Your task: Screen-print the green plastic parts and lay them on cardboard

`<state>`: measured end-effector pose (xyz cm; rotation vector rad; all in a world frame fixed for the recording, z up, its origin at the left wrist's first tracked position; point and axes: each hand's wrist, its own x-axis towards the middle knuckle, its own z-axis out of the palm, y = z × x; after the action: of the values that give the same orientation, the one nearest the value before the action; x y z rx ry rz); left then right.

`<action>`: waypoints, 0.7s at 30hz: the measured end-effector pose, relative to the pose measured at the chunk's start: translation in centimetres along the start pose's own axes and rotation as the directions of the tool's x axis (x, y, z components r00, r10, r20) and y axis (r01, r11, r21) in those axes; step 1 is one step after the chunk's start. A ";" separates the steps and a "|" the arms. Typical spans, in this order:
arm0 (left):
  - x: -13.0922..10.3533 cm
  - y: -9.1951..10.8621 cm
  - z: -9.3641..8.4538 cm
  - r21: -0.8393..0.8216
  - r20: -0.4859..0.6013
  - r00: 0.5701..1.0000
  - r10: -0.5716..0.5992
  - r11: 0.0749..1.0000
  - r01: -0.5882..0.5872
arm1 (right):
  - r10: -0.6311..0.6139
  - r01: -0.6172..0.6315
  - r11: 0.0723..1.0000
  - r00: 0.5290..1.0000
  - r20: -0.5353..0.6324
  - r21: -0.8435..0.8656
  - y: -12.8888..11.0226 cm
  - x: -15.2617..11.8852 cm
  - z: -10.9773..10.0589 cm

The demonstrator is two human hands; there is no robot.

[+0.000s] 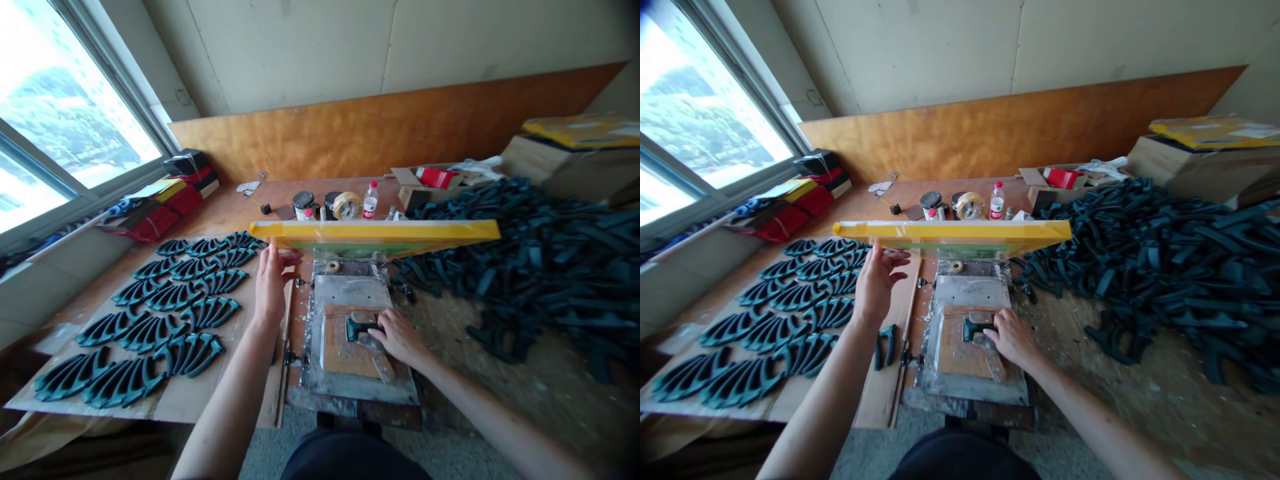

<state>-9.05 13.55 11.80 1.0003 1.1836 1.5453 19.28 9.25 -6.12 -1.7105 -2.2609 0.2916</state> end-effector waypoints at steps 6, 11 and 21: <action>-11.6 -10.6 0.5 0.145 0.251 0.650 -0.718 0.692 0.708 | 0.159 -0.142 0.965 0.985 -0.062 0.219 -8.5 -1.8 -0.4; -13.6 -13.4 -3.1 -0.038 0.020 0.717 -0.697 0.716 0.697 | -0.237 0.256 0.917 0.966 -0.099 0.307 -7.0 -2.6 -1.6; -8.4 -16.7 -22.0 0.687 -0.477 0.695 -0.539 0.265 0.677 | 0.384 -0.372 0.886 0.923 -0.012 -0.277 23.9 -7.3 -4.7</action>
<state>-24.77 2.31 -9.63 0.7828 2.2098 0.3197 44.35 8.77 -10.42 -2.3144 -2.0556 0.0959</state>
